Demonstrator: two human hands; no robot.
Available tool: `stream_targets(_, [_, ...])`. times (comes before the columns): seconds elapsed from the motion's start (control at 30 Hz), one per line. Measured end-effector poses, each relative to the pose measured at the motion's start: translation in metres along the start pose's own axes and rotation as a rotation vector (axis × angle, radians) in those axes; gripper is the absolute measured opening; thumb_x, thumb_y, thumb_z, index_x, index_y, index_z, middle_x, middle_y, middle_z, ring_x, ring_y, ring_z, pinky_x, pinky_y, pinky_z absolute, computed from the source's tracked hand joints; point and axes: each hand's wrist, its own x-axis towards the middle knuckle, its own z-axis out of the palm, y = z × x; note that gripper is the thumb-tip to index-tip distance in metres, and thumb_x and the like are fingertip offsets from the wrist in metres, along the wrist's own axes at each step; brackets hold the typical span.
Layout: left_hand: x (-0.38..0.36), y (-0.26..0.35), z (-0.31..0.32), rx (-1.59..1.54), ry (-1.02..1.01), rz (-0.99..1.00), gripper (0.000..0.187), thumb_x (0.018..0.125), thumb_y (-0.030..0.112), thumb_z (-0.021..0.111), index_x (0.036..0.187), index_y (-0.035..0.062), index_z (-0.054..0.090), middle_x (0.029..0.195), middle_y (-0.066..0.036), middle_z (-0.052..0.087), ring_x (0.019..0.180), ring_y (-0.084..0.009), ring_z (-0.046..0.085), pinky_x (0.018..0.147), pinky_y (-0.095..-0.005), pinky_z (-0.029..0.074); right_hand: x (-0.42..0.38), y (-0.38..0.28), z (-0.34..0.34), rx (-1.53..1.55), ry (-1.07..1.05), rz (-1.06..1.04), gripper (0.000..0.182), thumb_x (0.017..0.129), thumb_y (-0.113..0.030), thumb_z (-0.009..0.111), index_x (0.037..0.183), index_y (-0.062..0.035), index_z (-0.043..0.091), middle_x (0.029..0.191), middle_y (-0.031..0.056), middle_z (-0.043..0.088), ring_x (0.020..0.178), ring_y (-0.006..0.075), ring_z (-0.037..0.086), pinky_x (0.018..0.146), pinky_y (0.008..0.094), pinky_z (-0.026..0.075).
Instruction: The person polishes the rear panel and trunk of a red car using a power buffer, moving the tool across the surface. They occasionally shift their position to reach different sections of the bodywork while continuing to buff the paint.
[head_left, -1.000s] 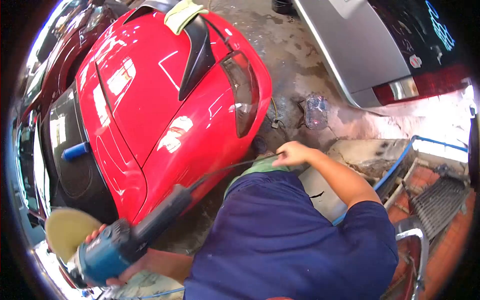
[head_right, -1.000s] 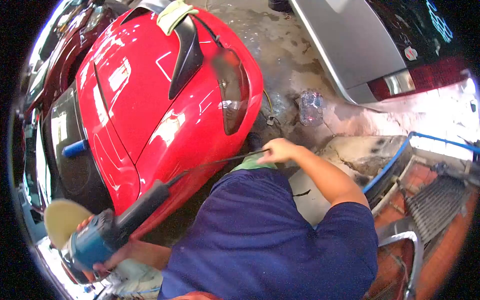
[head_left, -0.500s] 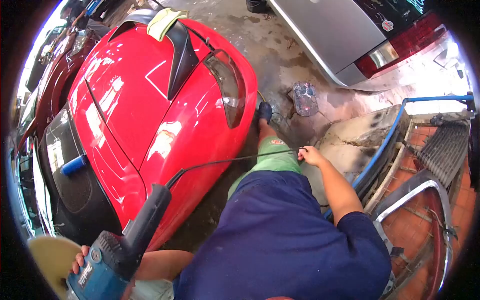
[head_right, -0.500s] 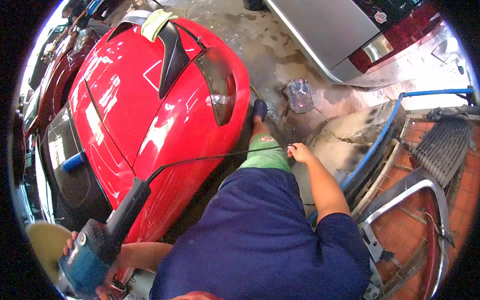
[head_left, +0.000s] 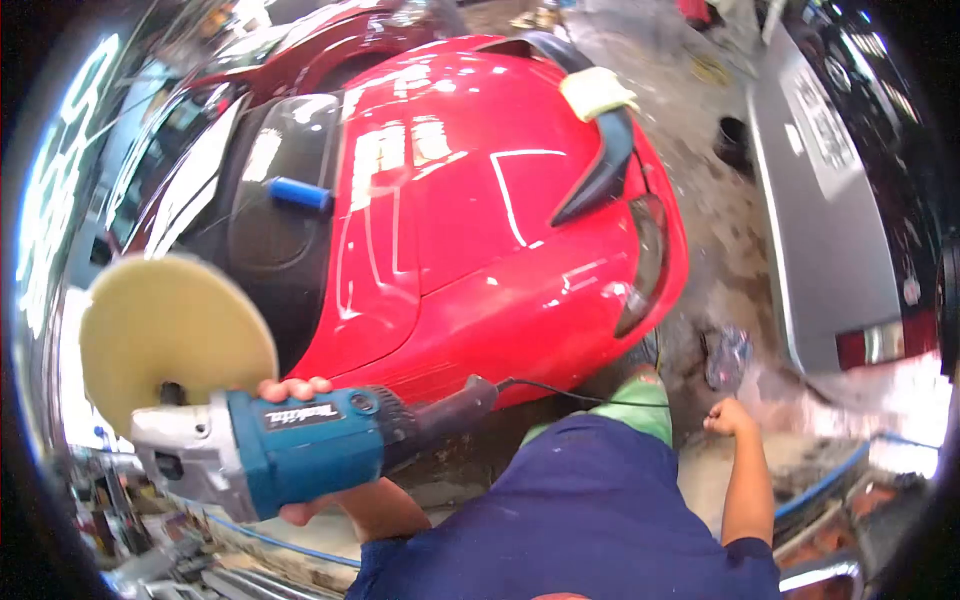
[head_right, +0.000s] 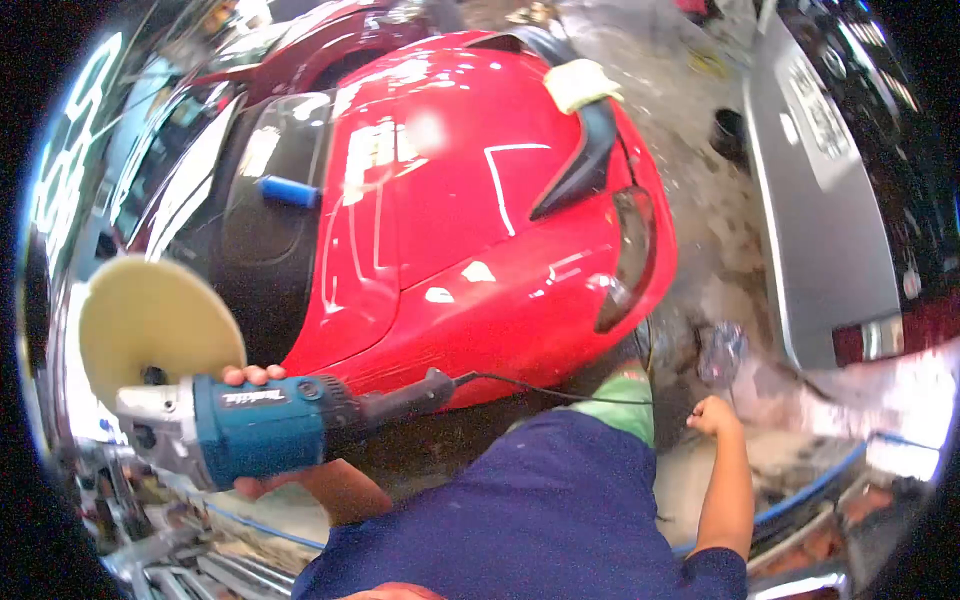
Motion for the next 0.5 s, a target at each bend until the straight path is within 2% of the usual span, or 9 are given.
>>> stream_targets(0.1, [-0.007,-0.001,-0.008,0.084,0.030,0.010,0.134,0.068,0.067,0.100,0.160,-0.0037,0.033,0.146,-0.020,0.052,0.134,-0.0390,0.057,0.122,-0.0574,0.045,0.030,-0.034,-0.036,-0.172,-0.089,-0.199,0.042,0.086,-0.041,0.087,0.112,-0.0079,0.085,0.115,0.0209,0.081,0.110,0.0380,0.078,0.098,0.0484,0.060])
stream_targets(0.13, [-0.011,-0.004,-0.012,0.122,0.055,0.011,0.134,0.068,0.067,0.100,0.160,-0.0031,0.034,0.146,-0.020,0.053,0.135,-0.0389,0.057,0.123,-0.0573,0.044,0.033,-0.071,-0.056,-0.174,-0.033,-0.203,0.047,0.088,-0.041,0.086,0.119,-0.0066,0.083,0.120,0.0217,0.080,0.114,0.0378,0.077,0.101,0.0481,0.059])
stream_targets(0.17, [-0.016,-0.010,-0.012,0.111,0.124,0.001,0.135,0.065,0.071,0.100,0.159,-0.0030,0.037,0.145,-0.019,0.055,0.134,-0.0388,0.060,0.119,-0.0566,0.048,0.010,-0.144,-0.084,-0.174,0.019,-0.208,0.051,0.090,-0.041,0.084,0.126,-0.0053,0.081,0.125,0.0225,0.079,0.119,0.0376,0.076,0.104,0.0478,0.059])
stream_targets(0.23, [-0.027,-0.019,-0.003,0.145,0.168,-0.055,0.137,0.063,0.074,0.099,0.158,-0.0024,0.038,0.145,-0.020,0.056,0.132,-0.0383,0.062,0.115,-0.0558,0.052,-0.041,-0.273,-0.122,0.176,0.227,-0.516,0.067,0.093,-0.047,0.082,0.139,-0.0001,0.073,0.137,0.0245,0.074,0.130,0.0398,0.071,0.113,0.0462,0.054])
stream_targets(0.27, [-0.031,-0.025,0.003,0.161,0.185,-0.085,0.137,0.063,0.076,0.098,0.158,-0.0022,0.039,0.144,-0.020,0.057,0.131,-0.0381,0.063,0.114,-0.0555,0.053,-0.056,-0.323,-0.127,0.271,0.217,-0.669,0.066,0.092,-0.043,0.085,0.141,-0.0012,0.071,0.136,0.0227,0.075,0.131,0.0374,0.071,0.113,0.0465,0.054])
stream_targets(0.33, [-0.035,-0.039,0.014,0.126,0.243,-0.278,0.127,0.068,0.073,0.096,0.157,-0.0003,0.042,0.141,-0.021,0.060,0.125,-0.0378,0.067,0.107,-0.0542,0.059,-0.087,-0.398,-0.128,0.408,0.028,-1.036,0.065,0.090,-0.038,0.089,0.140,-0.0013,0.071,0.134,0.0214,0.075,0.131,0.0318,0.070,0.114,0.0448,0.054])
stream_targets(0.4, [-0.040,-0.060,0.027,0.005,0.314,-0.444,0.107,0.079,0.066,0.090,0.151,-0.0004,0.048,0.131,-0.020,0.066,0.121,-0.0360,0.069,0.106,-0.0539,0.060,-0.121,-0.446,-0.126,0.634,-0.374,-1.132,0.061,0.089,-0.037,0.092,0.134,-0.0001,0.072,0.123,0.0191,0.077,0.119,0.0256,0.073,0.108,0.0419,0.056])
stream_targets(0.47, [-0.052,-0.087,0.037,0.070,0.499,-0.556,0.085,0.088,0.057,0.083,0.142,-0.0009,0.053,0.118,-0.017,0.069,0.110,-0.0323,0.074,0.096,-0.0509,0.065,-0.131,-0.462,-0.116,0.469,-0.399,-1.059,0.061,0.090,-0.041,0.092,0.131,0.0007,0.072,0.113,0.0170,0.078,0.106,0.0200,0.073,0.099,0.0401,0.058])
stream_targets(0.5, [-0.057,-0.103,0.036,0.092,0.520,-0.591,0.082,0.089,0.056,0.082,0.140,-0.0007,0.054,0.115,-0.016,0.069,0.107,-0.0312,0.075,0.094,-0.0499,0.065,-0.134,-0.463,-0.112,0.533,-0.313,-1.021,0.060,0.089,-0.044,0.093,0.124,0.0007,0.074,0.101,0.0142,0.079,0.094,0.0177,0.072,0.089,0.0409,0.058])
